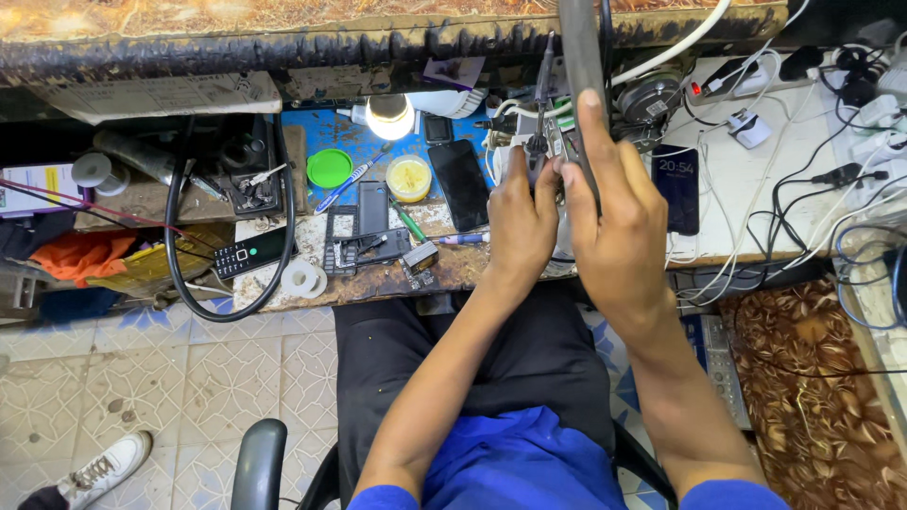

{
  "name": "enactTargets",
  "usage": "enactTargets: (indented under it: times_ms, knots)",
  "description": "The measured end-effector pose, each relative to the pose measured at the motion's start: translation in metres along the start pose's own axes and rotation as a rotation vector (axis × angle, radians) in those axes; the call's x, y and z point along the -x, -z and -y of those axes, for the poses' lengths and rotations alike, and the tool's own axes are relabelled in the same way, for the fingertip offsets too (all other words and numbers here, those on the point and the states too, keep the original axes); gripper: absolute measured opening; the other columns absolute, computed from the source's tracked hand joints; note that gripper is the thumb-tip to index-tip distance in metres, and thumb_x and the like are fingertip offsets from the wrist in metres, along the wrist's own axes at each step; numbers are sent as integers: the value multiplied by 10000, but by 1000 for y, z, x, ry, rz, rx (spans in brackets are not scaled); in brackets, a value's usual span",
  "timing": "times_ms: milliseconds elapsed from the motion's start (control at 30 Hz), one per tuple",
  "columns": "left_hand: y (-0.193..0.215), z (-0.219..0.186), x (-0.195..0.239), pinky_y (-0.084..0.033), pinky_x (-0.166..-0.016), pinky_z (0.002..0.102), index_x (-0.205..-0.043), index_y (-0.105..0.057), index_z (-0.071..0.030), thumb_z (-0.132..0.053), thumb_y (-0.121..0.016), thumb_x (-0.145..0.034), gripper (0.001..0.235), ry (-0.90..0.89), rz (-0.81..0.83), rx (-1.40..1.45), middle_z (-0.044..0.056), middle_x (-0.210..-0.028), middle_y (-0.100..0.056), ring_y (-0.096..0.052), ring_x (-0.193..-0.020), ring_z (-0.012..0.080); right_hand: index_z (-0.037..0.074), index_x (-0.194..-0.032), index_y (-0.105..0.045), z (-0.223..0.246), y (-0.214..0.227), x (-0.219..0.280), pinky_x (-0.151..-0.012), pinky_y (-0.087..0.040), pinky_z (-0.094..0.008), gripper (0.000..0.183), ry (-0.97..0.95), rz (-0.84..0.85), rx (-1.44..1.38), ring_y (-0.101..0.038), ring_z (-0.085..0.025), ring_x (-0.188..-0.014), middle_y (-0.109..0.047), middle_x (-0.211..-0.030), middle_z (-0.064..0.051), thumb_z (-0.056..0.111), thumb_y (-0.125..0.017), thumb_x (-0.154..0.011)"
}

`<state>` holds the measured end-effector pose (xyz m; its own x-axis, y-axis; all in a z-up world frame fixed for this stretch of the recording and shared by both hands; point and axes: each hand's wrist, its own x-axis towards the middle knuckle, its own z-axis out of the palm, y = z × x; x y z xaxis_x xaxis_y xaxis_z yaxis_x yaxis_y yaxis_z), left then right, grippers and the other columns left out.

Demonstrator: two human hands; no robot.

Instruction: The person sits in a chair and solders a small circuit board resting on their lap. They use a soldering iron in their right hand and feed solder wire with their left hand, occasionally wiping the iron tip on a cloth. The person also uses tweezers to adjust components on the board.

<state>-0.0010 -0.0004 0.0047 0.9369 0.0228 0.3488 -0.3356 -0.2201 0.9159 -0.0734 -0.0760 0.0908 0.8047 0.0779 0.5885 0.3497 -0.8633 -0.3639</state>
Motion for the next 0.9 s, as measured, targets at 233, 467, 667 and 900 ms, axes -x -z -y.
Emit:
enactTargets:
  times_ms: [233, 467, 667, 900]
  knots:
    - [-11, 19, -1, -484, -731, 674, -1153, -520, -22, -435, -485, -1035, 431, 25, 26, 4, 363, -890, -658, -631, -889, 627, 100, -1569, -566, 0, -4, 56, -547, -499, -426, 497, -72, -30, 27, -608, -447, -675, -522, -825, -96, 125, -604, -1074]
    - [-13, 28, 0, -499, -760, 665, -1197, -521, -30, -421, -493, -1036, 424, 29, 31, 6, 353, -931, -672, -642, -933, 605, 111, -1618, -488, -9, -18, -10, -616, -492, -558, 479, 44, -87, 52, -634, -526, -776, -557, -918, -183, 119, -553, -1144]
    - [1, 8, -1, -478, -739, 661, -1076, -528, -45, -451, -491, -1028, 411, 26, 46, 60, 350, -898, -662, -619, -929, 616, 92, -1641, -423, -13, -8, -21, -805, -547, -509, 460, 124, -160, -88, -693, -503, -978, -654, -1139, -263, 103, -501, -1188]
    - [-4, 21, 0, -486, -704, 636, -1038, -525, -70, -440, -502, -1028, 371, 37, 63, 74, 307, -891, -680, -635, -925, 587, 142, -1589, -545, -2, -13, 35, -581, -522, -441, 495, -48, -45, 127, -639, -406, -700, -547, -865, -79, 170, -571, -1096]
